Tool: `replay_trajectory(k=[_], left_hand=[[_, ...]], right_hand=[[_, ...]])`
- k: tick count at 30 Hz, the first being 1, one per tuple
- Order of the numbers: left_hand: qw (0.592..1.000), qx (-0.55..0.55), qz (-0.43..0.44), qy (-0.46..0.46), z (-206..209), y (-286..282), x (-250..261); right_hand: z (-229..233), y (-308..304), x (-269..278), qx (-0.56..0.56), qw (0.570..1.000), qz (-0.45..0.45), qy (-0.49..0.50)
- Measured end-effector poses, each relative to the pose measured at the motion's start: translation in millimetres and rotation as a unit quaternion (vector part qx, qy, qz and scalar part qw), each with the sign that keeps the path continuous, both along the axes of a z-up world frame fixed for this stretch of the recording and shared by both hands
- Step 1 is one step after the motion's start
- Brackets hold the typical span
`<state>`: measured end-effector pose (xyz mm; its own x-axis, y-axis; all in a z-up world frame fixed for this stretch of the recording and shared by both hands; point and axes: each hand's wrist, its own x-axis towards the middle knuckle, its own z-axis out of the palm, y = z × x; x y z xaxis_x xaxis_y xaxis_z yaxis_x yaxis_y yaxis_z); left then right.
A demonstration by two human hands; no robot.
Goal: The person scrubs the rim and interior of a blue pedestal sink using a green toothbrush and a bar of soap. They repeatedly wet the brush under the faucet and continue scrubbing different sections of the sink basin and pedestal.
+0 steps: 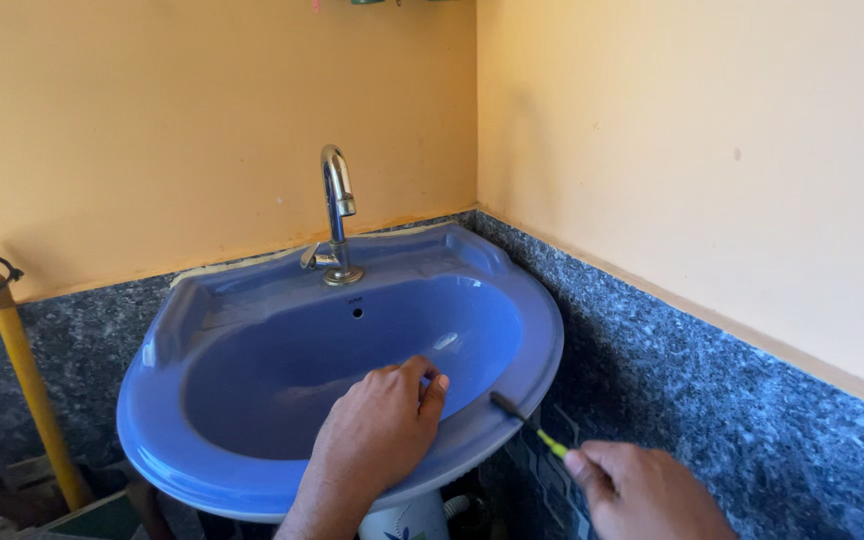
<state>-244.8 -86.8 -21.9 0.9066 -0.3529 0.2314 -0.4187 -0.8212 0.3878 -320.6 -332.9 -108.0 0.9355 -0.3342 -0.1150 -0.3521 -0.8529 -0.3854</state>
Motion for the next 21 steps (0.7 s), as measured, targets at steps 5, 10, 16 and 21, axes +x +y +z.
replay_trajectory(k=[5, 10, 16, 21], left_hand=[[1.0, -0.001, -0.002, -0.021, -5, 2, 1], [1.0, -0.007, -0.003, -0.003, -3, 3, 0], [1.0, -0.001, -0.001, 0.006, -1, 4, -2], [1.0, 0.004, -0.002, 0.022, 2, 5, -4]], right_hand=[[-1, 5, -6, -0.033, 0.999, -0.004, -0.01], [-9, 7, 0, 0.028, 0.998, -0.061, 0.006], [-36, 12, 0, 0.032, 0.999, -0.023, 0.004], [-28, 3, 7, 0.042, 0.997, -0.058, 0.019]])
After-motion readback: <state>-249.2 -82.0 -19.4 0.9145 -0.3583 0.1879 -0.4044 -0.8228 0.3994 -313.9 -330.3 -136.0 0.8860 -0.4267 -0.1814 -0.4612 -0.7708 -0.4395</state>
